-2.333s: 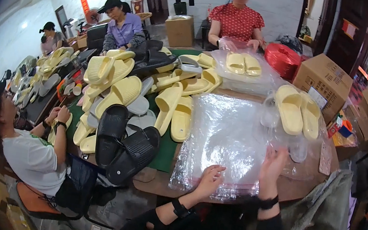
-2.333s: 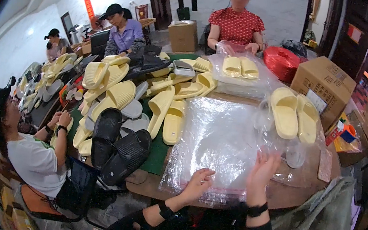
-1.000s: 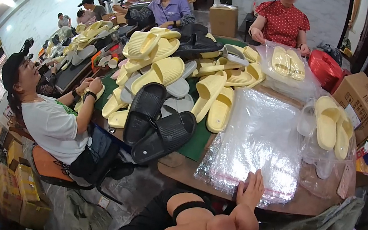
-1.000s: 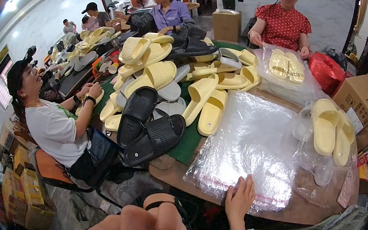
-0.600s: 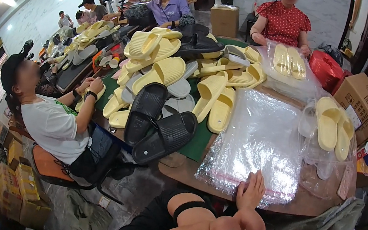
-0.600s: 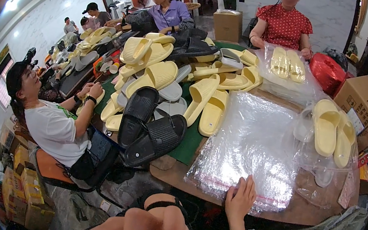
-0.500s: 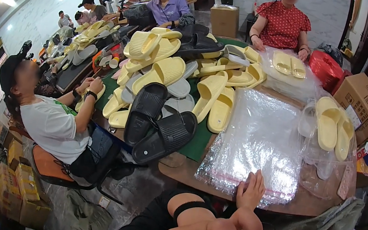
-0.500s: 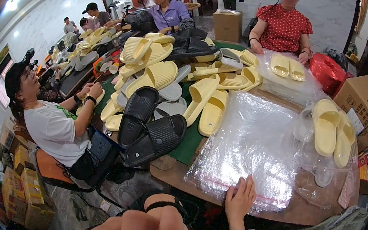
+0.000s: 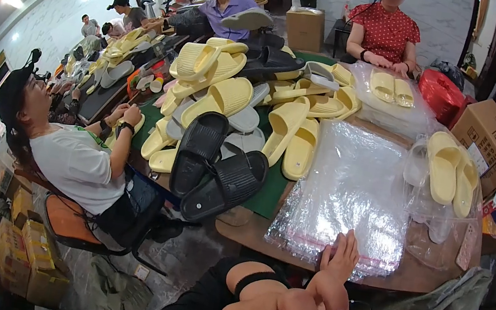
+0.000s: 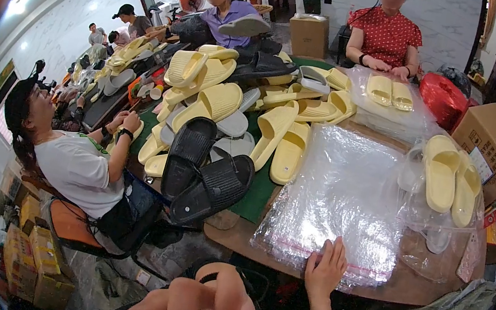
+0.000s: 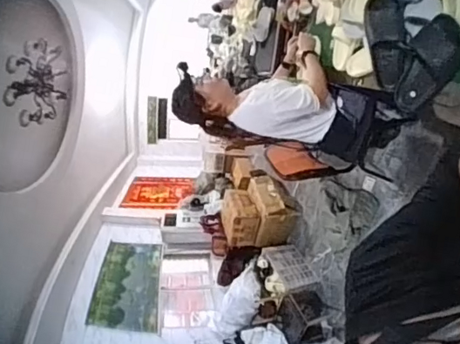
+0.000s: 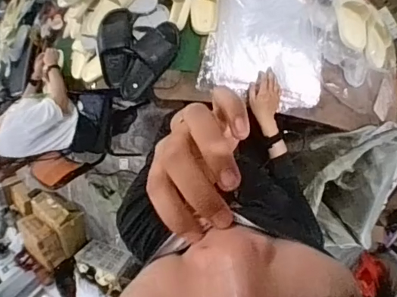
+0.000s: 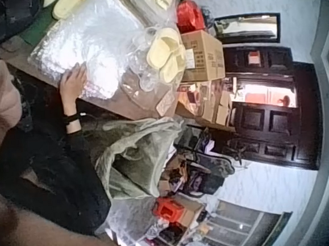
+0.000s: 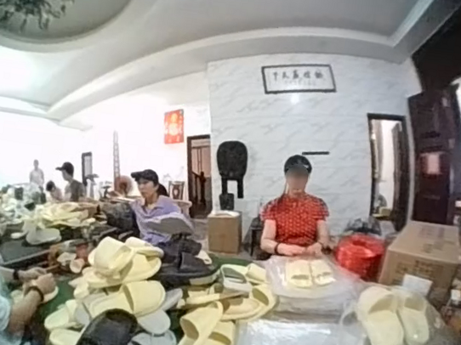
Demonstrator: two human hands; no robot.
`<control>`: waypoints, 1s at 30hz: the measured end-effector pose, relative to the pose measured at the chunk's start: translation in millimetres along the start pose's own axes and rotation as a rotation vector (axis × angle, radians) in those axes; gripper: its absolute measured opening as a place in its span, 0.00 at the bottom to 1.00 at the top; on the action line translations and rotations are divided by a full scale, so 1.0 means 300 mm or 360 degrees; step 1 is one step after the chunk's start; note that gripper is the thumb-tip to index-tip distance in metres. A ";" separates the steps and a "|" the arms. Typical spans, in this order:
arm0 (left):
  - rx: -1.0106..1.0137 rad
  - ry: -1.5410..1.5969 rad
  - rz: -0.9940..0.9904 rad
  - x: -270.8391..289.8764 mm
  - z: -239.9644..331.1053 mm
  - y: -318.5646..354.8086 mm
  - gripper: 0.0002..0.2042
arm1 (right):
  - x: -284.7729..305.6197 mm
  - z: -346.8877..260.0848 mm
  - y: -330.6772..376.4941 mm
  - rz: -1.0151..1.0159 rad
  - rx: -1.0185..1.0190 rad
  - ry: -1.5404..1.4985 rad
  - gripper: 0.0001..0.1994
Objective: Inspecting pairs of sandals for quality, placing them into plastic bags, and preparing them for shipment.
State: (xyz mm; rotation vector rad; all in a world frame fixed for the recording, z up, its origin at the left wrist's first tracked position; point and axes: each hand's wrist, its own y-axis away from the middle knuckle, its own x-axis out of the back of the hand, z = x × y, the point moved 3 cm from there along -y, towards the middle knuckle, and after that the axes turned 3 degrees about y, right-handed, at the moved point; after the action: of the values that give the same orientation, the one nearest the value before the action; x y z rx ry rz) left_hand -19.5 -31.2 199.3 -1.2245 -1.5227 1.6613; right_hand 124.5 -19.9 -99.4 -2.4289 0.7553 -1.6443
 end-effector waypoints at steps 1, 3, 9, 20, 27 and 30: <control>0.0041 -0.0049 0.0029 -0.003 0.004 0.001 0.03 | 0.001 0.001 0.002 -0.0005 0.0000 0.0005 0.21; 0.0127 -0.0147 0.0085 -0.016 0.017 0.003 0.03 | 0.005 0.003 0.004 0.0018 0.0006 0.0033 0.21; 0.0410 -0.0378 0.0303 -0.032 0.017 0.029 0.02 | -0.016 0.002 0.015 0.0004 0.0025 0.0056 0.21; 0.1021 0.0538 -0.0124 -0.008 0.003 0.049 0.06 | -0.007 -0.005 -0.010 0.0069 0.0061 0.0093 0.20; 0.0874 0.0681 0.0014 -0.044 -0.046 0.113 0.08 | -0.011 0.003 0.002 0.0069 0.0066 0.0115 0.20; 0.1376 -0.0004 -0.0244 0.063 -0.067 0.192 0.13 | -0.022 0.020 0.014 0.0054 0.0062 0.0114 0.21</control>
State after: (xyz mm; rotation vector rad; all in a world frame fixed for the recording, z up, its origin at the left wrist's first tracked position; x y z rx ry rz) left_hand 0.2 -16.7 140.3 -0.6113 -0.7018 1.8905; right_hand 126.7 -21.7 -108.9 -2.3296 0.7623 -1.7247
